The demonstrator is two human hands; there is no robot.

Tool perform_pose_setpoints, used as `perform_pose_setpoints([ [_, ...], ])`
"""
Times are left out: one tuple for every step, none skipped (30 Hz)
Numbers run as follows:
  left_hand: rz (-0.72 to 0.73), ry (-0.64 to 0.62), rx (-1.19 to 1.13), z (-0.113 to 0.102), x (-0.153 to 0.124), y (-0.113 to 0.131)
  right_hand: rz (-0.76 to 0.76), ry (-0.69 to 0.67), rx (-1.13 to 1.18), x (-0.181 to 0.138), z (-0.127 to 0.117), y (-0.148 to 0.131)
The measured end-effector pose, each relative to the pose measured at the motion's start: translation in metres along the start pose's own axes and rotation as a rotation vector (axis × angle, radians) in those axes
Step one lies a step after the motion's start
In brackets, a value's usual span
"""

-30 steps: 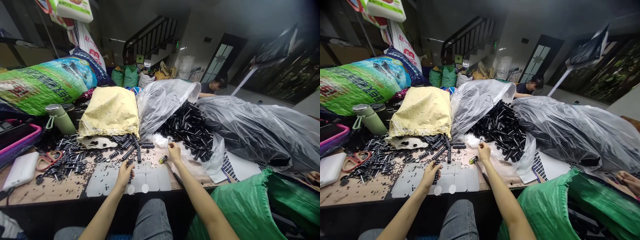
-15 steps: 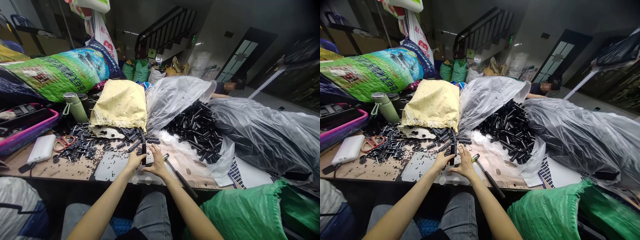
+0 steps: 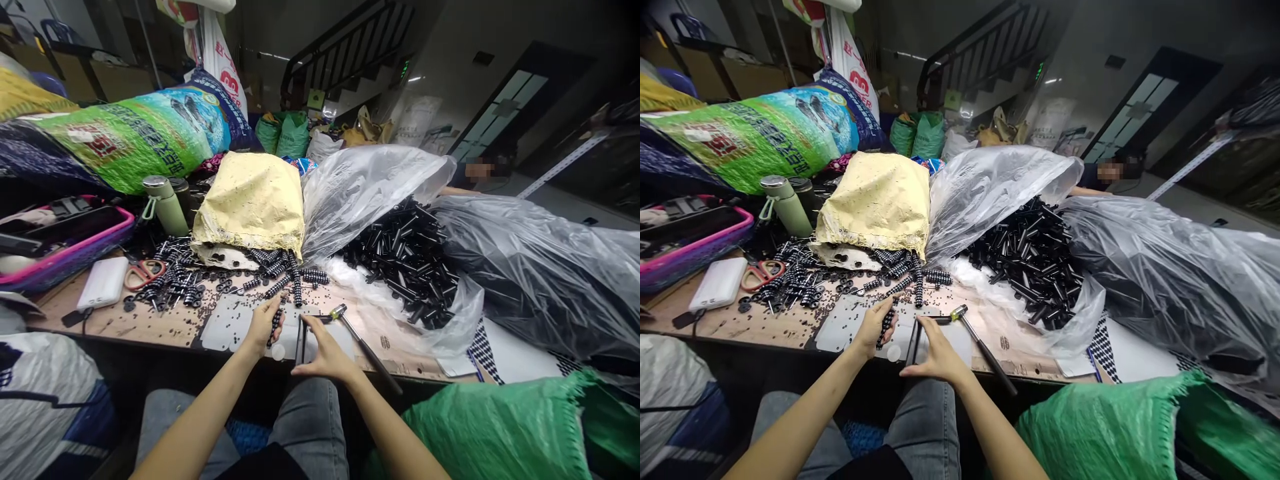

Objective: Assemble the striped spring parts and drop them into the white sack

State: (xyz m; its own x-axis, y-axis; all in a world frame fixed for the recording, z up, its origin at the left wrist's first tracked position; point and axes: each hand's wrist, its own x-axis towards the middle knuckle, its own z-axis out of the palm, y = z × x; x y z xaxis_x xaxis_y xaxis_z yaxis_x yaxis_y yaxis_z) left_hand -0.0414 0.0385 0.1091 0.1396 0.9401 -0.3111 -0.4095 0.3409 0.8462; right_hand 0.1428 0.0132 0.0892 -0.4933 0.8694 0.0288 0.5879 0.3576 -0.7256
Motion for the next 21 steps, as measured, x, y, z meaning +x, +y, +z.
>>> perform_pose_setpoints([
  [-0.011, 0.008, -0.009, -0.001, -0.002, 0.001, 0.045, -0.025, -0.023, -0.003, 0.001, 0.007],
  [-0.022, 0.019, -0.021, -0.001, -0.003, 0.002, 0.088, -0.020, -0.047, -0.005, 0.002, 0.012],
  [-0.031, 0.030, -0.035, 0.000, -0.003, 0.002, 0.112, 0.021, -0.062, -0.005, 0.002, 0.014],
  [-0.038, 0.039, -0.053, 0.001, -0.004, 0.002, 0.106, 0.083, -0.062, -0.003, 0.002, 0.014],
  [-0.046, 0.045, -0.075, 0.004, -0.005, 0.002, 0.066, 0.149, -0.046, 0.000, 0.002, 0.011],
  [-0.054, 0.046, -0.101, 0.007, -0.005, 0.001, 0.001, 0.209, -0.014, 0.004, 0.002, 0.005],
  [-0.062, 0.042, -0.128, 0.010, -0.006, 0.000, -0.072, 0.254, 0.025, 0.008, 0.002, -0.003],
  [-0.074, 0.036, -0.152, 0.014, -0.007, -0.002, -0.138, 0.282, 0.064, 0.012, 0.002, -0.011],
  [-0.090, 0.029, -0.171, 0.017, -0.008, -0.003, -0.189, 0.293, 0.095, 0.016, 0.003, -0.018],
  [-0.109, 0.023, -0.184, 0.020, -0.009, -0.004, -0.221, 0.294, 0.117, 0.019, 0.003, -0.024],
  [-0.127, 0.017, -0.191, 0.023, -0.010, -0.005, -0.237, 0.289, 0.130, 0.021, 0.004, -0.027],
  [-0.141, 0.010, -0.191, 0.024, -0.011, -0.005, -0.244, 0.279, 0.134, 0.022, 0.005, -0.029],
  [-0.152, 0.001, -0.186, 0.025, -0.012, -0.006, -0.246, 0.264, 0.130, 0.023, 0.006, -0.029],
  [-0.161, -0.006, -0.177, 0.025, -0.013, -0.006, -0.245, 0.249, 0.123, 0.022, 0.007, -0.027],
  [-0.168, -0.012, -0.166, 0.025, -0.013, -0.006, -0.245, 0.237, 0.118, 0.022, 0.007, -0.026],
  [-0.179, -0.018, -0.153, 0.025, -0.013, -0.006, -0.244, 0.230, 0.115, 0.021, 0.007, -0.024],
  [-0.190, -0.022, -0.142, 0.025, -0.014, -0.006, -0.246, 0.229, 0.118, 0.020, 0.007, -0.022],
  [-0.200, -0.024, -0.136, 0.026, -0.014, -0.005, -0.249, 0.233, 0.129, 0.019, 0.007, -0.021],
  [-0.205, -0.022, -0.135, 0.026, -0.014, -0.005, -0.253, 0.241, 0.147, 0.018, 0.007, -0.021],
  [-0.208, -0.018, -0.136, 0.027, -0.014, -0.005, -0.259, 0.250, 0.171, 0.016, 0.007, -0.020],
  [-0.207, -0.015, -0.138, 0.028, -0.014, -0.005, -0.265, 0.255, 0.196, 0.016, 0.007, -0.021],
])
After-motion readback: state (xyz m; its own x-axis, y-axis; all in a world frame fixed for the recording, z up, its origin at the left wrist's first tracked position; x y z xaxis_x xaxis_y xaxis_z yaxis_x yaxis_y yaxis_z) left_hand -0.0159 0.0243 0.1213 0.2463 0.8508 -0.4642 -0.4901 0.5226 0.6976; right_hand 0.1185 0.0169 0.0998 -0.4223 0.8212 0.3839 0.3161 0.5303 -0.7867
